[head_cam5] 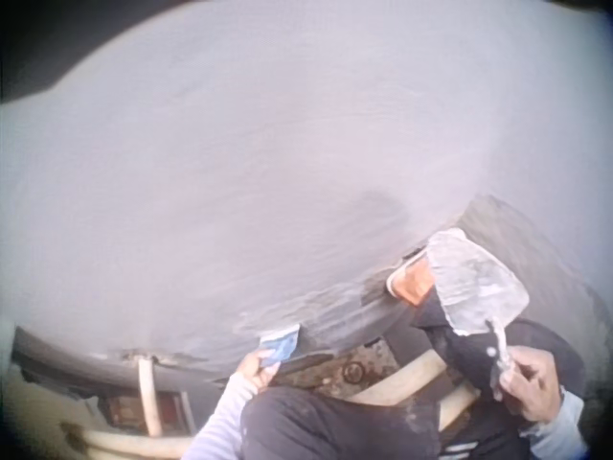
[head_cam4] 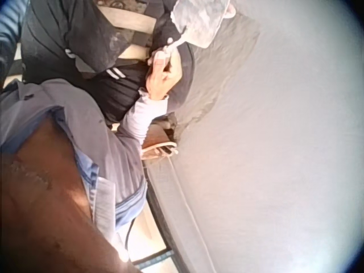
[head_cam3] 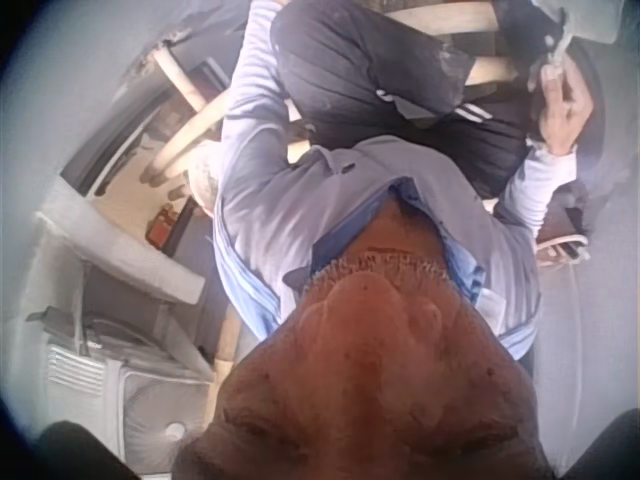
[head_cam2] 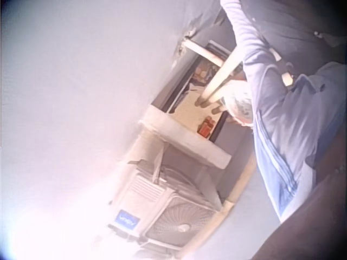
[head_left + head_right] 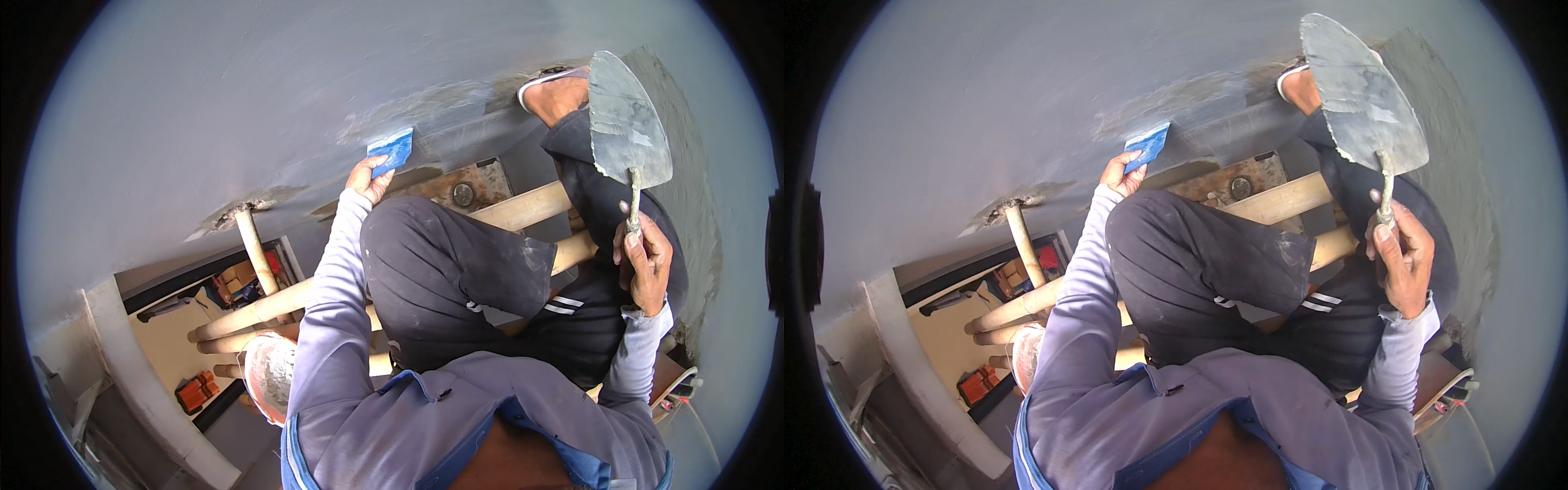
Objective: The person applies plaster to a wall using a trowel and a hawk. They repeatedly scoop plaster from a bucket, transfer it to the hawk, and smooth it onto the wall surface while standing on a bamboo scaffold.
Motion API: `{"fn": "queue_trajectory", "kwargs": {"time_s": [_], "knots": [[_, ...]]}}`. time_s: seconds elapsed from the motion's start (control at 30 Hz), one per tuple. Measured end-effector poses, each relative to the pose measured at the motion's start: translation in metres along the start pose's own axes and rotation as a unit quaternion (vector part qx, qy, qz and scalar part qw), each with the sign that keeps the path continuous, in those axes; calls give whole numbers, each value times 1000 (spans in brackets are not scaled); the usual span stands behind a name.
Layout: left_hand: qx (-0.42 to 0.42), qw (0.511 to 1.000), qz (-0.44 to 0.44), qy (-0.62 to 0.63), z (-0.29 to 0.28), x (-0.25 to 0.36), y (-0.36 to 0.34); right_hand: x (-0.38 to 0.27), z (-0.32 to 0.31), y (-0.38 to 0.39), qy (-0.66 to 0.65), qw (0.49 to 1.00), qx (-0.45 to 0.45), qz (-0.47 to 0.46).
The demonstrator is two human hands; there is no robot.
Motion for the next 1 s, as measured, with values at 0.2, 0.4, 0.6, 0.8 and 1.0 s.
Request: {"fn": "queue_trajectory", "kwargs": {"time_s": [0.2,0.4,0.6,0.8,1.0], "knots": [[-32,999,5,39,13,21,10,0,-3,1,6,1000,1,-8],[-66,996,-16,55,37,45,22,1,-8,3,0,1000,8,-13],[-112,991,-24,75,49,63,34,-1,-10,5,-1,1000,4,-16],[-134,982,-24,130,54,83,47,-1,-10,5,6,1000,0,-21],[-153,984,9,91,85,101,125,-2,-9,6,1,1000,-4,-20]]}}
Point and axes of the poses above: each hand's wrist, its own y-axis away from the middle knuckle, its own z-axis out of the palm, x = y × z, the point moved 6 cm from there along -y, towards the middle knuckle, and after that the axes turned 6 degrees about -x, right-handed, at the moved point
